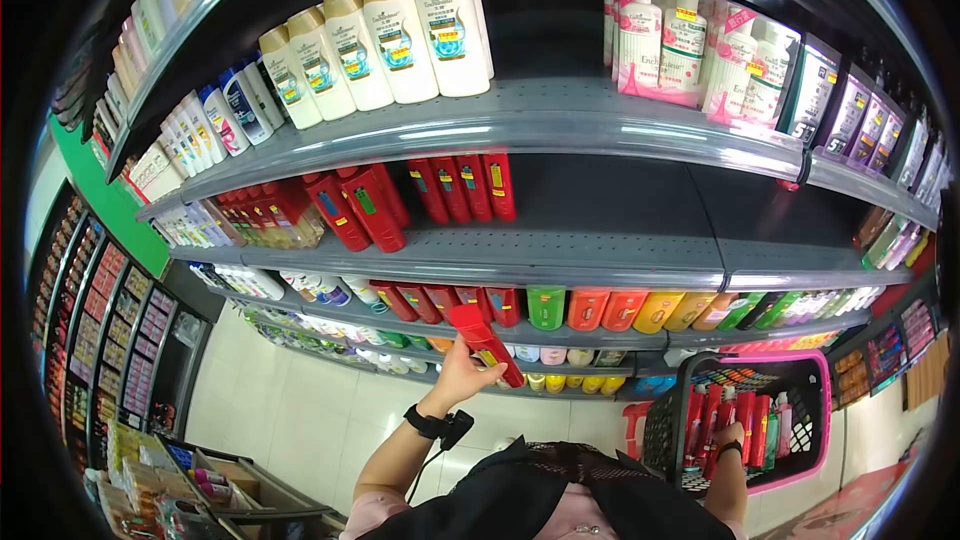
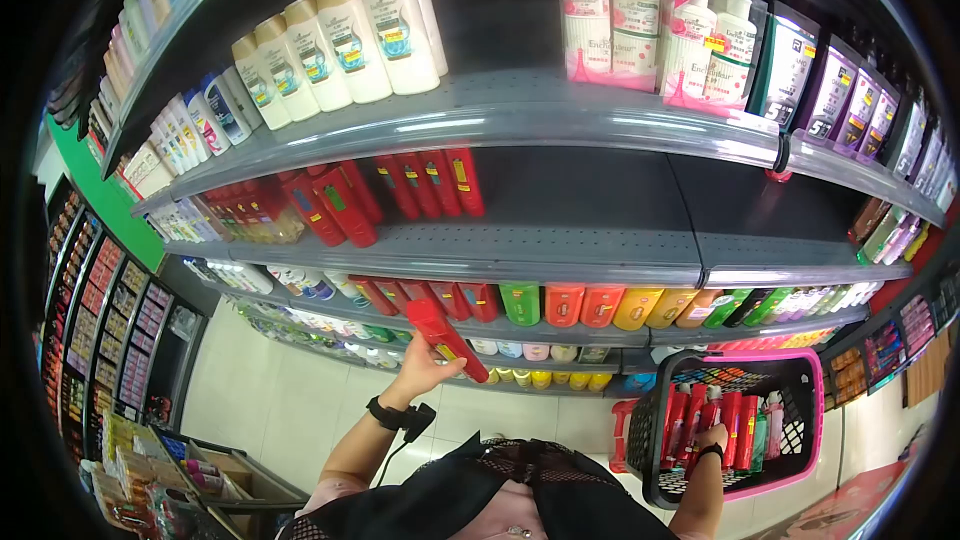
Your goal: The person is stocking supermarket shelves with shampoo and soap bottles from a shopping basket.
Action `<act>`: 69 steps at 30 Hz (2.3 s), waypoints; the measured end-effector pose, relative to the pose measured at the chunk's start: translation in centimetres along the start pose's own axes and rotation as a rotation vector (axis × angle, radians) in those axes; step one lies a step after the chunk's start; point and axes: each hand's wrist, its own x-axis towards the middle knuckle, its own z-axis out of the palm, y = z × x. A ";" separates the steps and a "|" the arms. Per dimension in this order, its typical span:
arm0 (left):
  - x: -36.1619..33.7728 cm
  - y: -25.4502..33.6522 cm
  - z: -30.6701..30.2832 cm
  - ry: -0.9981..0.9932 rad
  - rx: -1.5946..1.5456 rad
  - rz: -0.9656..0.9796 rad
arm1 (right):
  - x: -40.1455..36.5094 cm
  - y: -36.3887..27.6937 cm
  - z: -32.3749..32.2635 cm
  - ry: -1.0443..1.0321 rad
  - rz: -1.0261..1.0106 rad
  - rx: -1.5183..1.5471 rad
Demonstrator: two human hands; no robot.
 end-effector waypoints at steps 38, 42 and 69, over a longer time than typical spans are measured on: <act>3.7 6.4 2.4 -0.092 -0.328 0.113 | -21.2 -28.9 -22.6 -0.572 -0.910 1.235; 3.4 6.9 2.0 -0.073 -0.318 0.082 | -21.3 -30.4 -22.3 -0.595 -0.915 1.200; 3.5 6.1 9.6 -0.364 -0.203 -0.029 | -20.1 -23.2 -16.8 -0.422 -0.772 1.054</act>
